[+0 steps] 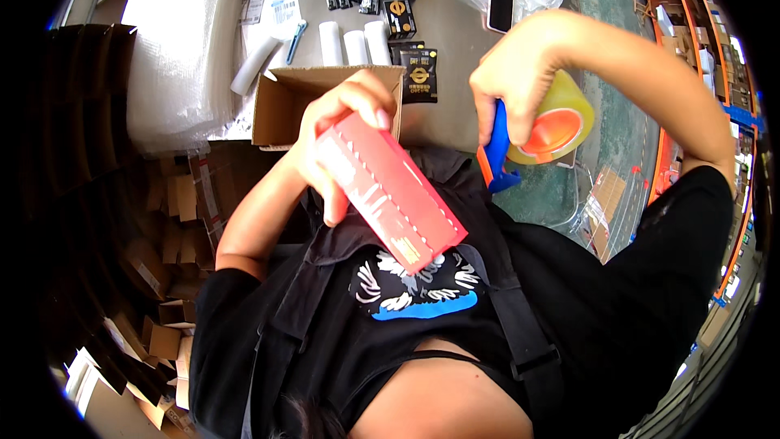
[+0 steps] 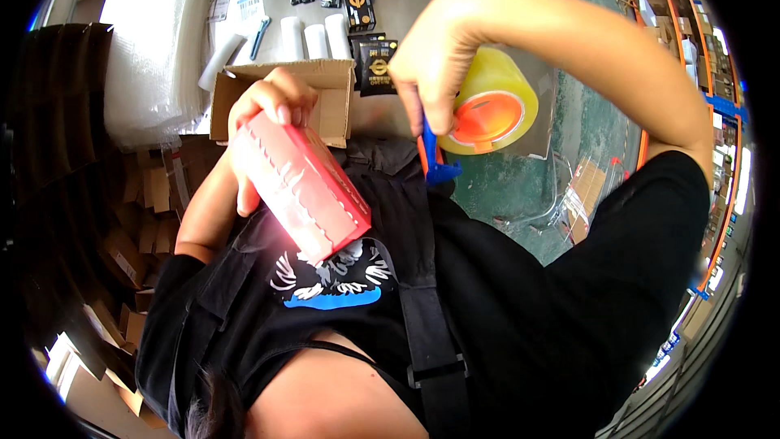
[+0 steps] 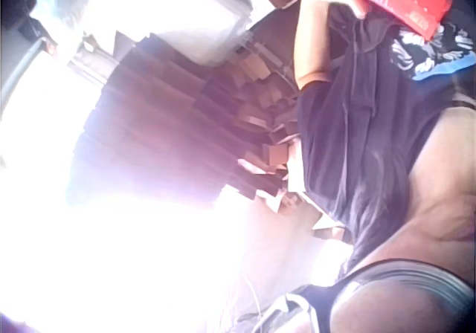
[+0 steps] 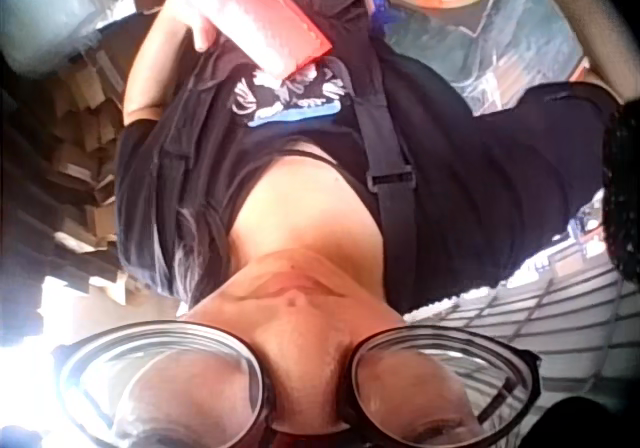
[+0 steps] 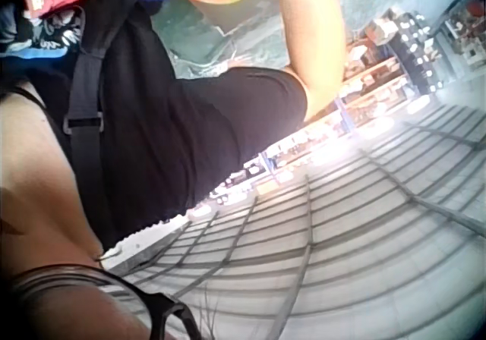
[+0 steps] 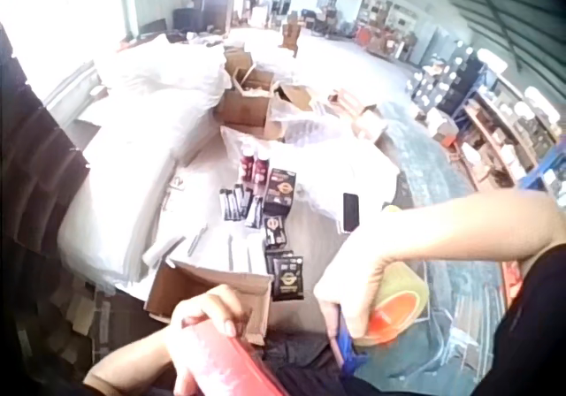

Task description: The person cuts a sheet of bubble wrap and wraps several small black cylindrical items. They then place the wrapped items and other small boxes into a cardboard box and seal it with tape.

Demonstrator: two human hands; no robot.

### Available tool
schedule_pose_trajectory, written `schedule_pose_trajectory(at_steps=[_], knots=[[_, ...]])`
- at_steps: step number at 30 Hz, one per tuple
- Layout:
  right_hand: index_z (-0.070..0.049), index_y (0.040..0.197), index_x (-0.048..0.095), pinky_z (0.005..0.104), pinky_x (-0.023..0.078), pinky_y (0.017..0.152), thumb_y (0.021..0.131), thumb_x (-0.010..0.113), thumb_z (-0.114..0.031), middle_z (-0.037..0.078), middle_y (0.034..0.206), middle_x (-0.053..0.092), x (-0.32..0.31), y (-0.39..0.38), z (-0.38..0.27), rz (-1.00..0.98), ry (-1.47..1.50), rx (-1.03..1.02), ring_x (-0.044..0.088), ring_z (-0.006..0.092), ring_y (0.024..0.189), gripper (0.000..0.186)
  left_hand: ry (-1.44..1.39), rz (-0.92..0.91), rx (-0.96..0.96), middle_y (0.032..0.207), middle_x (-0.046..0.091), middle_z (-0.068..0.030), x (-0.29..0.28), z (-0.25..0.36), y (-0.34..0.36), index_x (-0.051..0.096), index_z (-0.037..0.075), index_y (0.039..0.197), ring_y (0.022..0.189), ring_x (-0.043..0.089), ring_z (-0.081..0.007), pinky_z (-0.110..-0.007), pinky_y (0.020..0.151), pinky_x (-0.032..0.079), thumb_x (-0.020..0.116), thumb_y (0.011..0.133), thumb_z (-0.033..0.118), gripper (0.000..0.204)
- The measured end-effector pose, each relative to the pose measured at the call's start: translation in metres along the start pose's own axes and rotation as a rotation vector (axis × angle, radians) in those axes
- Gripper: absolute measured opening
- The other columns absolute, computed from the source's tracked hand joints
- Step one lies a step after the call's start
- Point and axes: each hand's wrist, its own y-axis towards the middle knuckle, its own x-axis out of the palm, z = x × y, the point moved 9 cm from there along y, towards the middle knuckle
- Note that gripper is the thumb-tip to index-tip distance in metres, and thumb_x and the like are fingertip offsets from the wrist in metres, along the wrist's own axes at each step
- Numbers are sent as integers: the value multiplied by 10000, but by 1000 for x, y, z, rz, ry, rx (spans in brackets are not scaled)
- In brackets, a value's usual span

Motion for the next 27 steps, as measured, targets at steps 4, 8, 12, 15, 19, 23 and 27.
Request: schedule_pose_trajectory(at_steps=[4,8,12,15,19,23,27], knots=[[-69,1202,666,370,520,784,735,737,-400,139,974,719,-29,-18,91,447,27,335,696,296,847,578,-142,114,-149,1164,470,-142,-5,-4,-17,499,75,1130,1071,606,-317,-417,884,507,980,487,375,857],[-175,1437,439,487,534,833,771,745,-505,245,989,640,-10,6,226,1076,74,722,661,410,927,804,-206,228,-444,1253,489,-200,-21,-14,-49,456,78,1116,1085,620,-355,-460,945,499,978,498,330,847],[-256,1467,404,494,524,828,805,749,-331,253,1056,558,9,31,273,1536,17,807,626,425,963,751,69,211,-681,1124,576,-75,-40,5,-72,426,3,1388,1136,573,-196,-325,1007,412,866,613,257,926],[-262,1467,410,466,514,759,782,751,-338,223,946,581,34,38,271,1697,287,705,633,390,835,768,314,313,-894,1196,609,-107,-54,38,-83,416,-28,1425,1153,572,-205,-343,1047,393,834,626,227,937],[-218,1449,448,430,522,773,772,773,-305,187,912,619,64,37,236,1837,428,620,655,345,837,756,514,630,-676,1277,595,-140,-74,82,-64,462,-21,1398,1229,530,-241,-361,1087,370,816,629,106,856],[-165,1433,472,400,520,803,776,784,-271,178,948,648,89,38,225,1962,529,508,657,293,862,735,1063,42,-741,1327,563,-140,-65,37,-35,487,32,1393,1248,508,-251,-374,1075,400,750,639,-70,805],[-146,1425,482,383,521,807,771,794,-243,177,967,651,107,39,224,2025,534,510,653,276,849,732,887,-67,-888,1294,551,-142,-64,-44,-77,519,30,1330,1193,550,-269,-369,1041,442,740,670,-71,703]])
